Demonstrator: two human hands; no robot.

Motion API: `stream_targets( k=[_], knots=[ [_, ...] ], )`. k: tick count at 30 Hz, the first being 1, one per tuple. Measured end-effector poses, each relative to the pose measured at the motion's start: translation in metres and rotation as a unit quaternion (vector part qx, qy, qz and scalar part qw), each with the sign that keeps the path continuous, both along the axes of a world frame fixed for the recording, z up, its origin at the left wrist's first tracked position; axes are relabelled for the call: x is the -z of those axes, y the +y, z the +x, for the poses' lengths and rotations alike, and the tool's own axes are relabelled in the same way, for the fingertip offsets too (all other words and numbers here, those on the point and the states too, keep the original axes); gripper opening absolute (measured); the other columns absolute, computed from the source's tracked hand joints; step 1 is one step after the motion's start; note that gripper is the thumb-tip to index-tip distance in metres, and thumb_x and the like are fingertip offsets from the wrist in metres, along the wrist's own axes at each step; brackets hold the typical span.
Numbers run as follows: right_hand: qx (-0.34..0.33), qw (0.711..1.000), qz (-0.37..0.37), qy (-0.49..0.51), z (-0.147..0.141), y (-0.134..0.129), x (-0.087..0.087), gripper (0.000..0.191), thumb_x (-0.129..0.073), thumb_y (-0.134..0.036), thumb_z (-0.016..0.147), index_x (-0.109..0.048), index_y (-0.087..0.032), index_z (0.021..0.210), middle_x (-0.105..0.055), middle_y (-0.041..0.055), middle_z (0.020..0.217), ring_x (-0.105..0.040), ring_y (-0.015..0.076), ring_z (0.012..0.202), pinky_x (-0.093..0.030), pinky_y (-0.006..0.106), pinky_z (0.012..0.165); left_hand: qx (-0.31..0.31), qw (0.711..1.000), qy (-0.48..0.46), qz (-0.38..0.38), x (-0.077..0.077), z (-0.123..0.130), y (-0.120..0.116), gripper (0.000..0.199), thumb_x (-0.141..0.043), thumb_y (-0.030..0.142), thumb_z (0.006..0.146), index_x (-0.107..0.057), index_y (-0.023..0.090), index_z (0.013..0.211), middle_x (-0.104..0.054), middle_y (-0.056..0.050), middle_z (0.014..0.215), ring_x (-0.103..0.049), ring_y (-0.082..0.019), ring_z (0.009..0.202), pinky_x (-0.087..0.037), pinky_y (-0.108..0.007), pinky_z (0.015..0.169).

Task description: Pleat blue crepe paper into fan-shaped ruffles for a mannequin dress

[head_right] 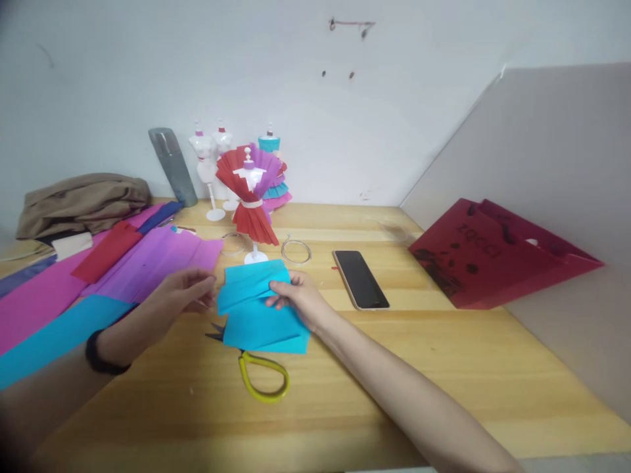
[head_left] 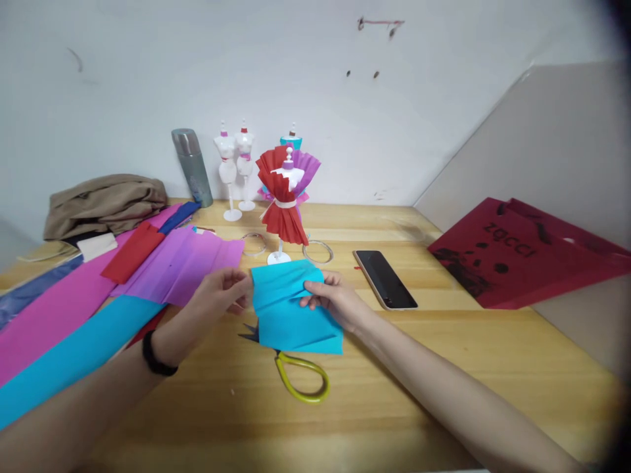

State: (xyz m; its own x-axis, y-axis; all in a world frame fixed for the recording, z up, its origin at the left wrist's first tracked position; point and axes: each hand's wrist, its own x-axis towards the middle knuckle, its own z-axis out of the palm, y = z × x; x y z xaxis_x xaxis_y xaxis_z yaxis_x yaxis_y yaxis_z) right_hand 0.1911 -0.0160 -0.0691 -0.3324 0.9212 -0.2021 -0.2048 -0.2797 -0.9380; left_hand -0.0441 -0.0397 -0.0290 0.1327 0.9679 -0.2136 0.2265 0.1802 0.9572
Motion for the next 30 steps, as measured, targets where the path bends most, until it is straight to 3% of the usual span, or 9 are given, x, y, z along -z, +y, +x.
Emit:
stream_targets(
  k=[2, 5, 11, 16, 21, 27, 30],
  knots=[
    [0.002, 1.0, -0.001, 0.01, 0.001, -0.005, 0.001, 0.03, -0.081, -0.04, 0.062, -0.065, -0.015, 0.066, -0.069, 0.0025, 0.056, -0.06, 0.011, 0.049, -0.044, 0.021, 0.049, -0.01, 0.995, -0.063, -0.074, 0.001, 0.002, -0.009, 0.038, -0.068, 0.05, 0.074, -0.06, 0.014, 0.085, -0.066, -0.004, 0.073, -0.064, -0.016, 0.065, -0.052, -0.029, 0.061],
    [0.001, 1.0, -0.009, 0.017, 0.001, -0.01, 0.001, 0.029, -0.081, -0.04, 0.063, -0.066, -0.015, 0.067, -0.07, 0.0031, 0.058, -0.062, 0.0119, 0.051, -0.045, 0.022, 0.051, -0.023, 0.985, -0.129, -0.112, 0.006, 0.007, -0.016, 0.044, -0.074, 0.048, 0.07, -0.06, 0.014, 0.093, -0.067, -0.005, 0.077, -0.065, -0.017, 0.066, -0.053, -0.03, 0.061],
    [0.01, 1.0, -0.003, 0.011, -0.003, -0.01, 0.004, 0.029, -0.083, -0.04, 0.059, -0.07, -0.015, 0.068, -0.07, 0.0029, 0.062, -0.063, 0.0125, 0.055, -0.047, 0.022, 0.053, -0.056, 0.975, -0.207, -0.058, 0.021, 0.023, -0.007, 0.055, -0.085, 0.035, 0.057, -0.056, 0.017, 0.1, -0.066, 0.001, 0.074, -0.061, -0.012, 0.059, -0.047, -0.024, 0.055],
    [0.033, 0.999, 0.007, 0.004, -0.004, -0.005, 0.007, 0.027, -0.084, -0.037, 0.055, -0.067, -0.017, 0.061, -0.065, -0.0013, 0.058, -0.056, 0.0103, 0.051, -0.046, 0.023, 0.051, -0.035, 0.971, -0.236, -0.013, 0.023, 0.032, 0.001, 0.063, -0.086, 0.026, 0.052, -0.064, 0.022, 0.111, -0.071, -0.006, 0.104, -0.066, -0.022, 0.087, -0.054, -0.033, 0.073],
    [0.052, 0.999, 0.006, 0.013, -0.002, -0.005, 0.009, 0.029, -0.083, -0.039, 0.056, -0.066, -0.016, 0.064, -0.064, -0.0009, 0.059, -0.056, 0.0109, 0.053, -0.047, 0.023, 0.052, -0.06, 0.977, -0.199, -0.043, 0.03, 0.039, -0.005, 0.046, -0.084, 0.031, 0.056, -0.073, 0.019, 0.099, -0.073, -0.005, 0.084, -0.065, -0.022, 0.073, -0.053, -0.033, 0.062],
    [0.053, 0.998, 0.018, -0.04, -0.001, -0.007, 0.01, 0.032, -0.081, -0.041, 0.059, -0.063, -0.016, 0.07, -0.064, -0.0004, 0.056, -0.055, 0.011, 0.048, -0.044, 0.023, 0.048, -0.103, 0.97, -0.207, -0.077, 0.039, 0.046, -0.009, 0.064, -0.087, 0.033, 0.051, -0.071, 0.017, 0.111, -0.072, -0.004, 0.081, -0.062, -0.017, 0.065, -0.05, -0.031, 0.059],
    [0.067, 0.994, 0.046, -0.068, 0.001, -0.009, 0.009, 0.041, -0.078, -0.04, 0.063, -0.063, -0.017, 0.093, -0.063, -0.0023, 0.058, -0.059, 0.0132, 0.05, -0.043, 0.023, 0.048, -0.116, 0.969, -0.21, -0.059, 0.042, 0.044, -0.006, 0.063, -0.088, 0.03, 0.047, -0.072, 0.016, 0.107, -0.071, -0.003, 0.082, -0.06, -0.016, 0.067, -0.049, -0.03, 0.061]
  ],
)
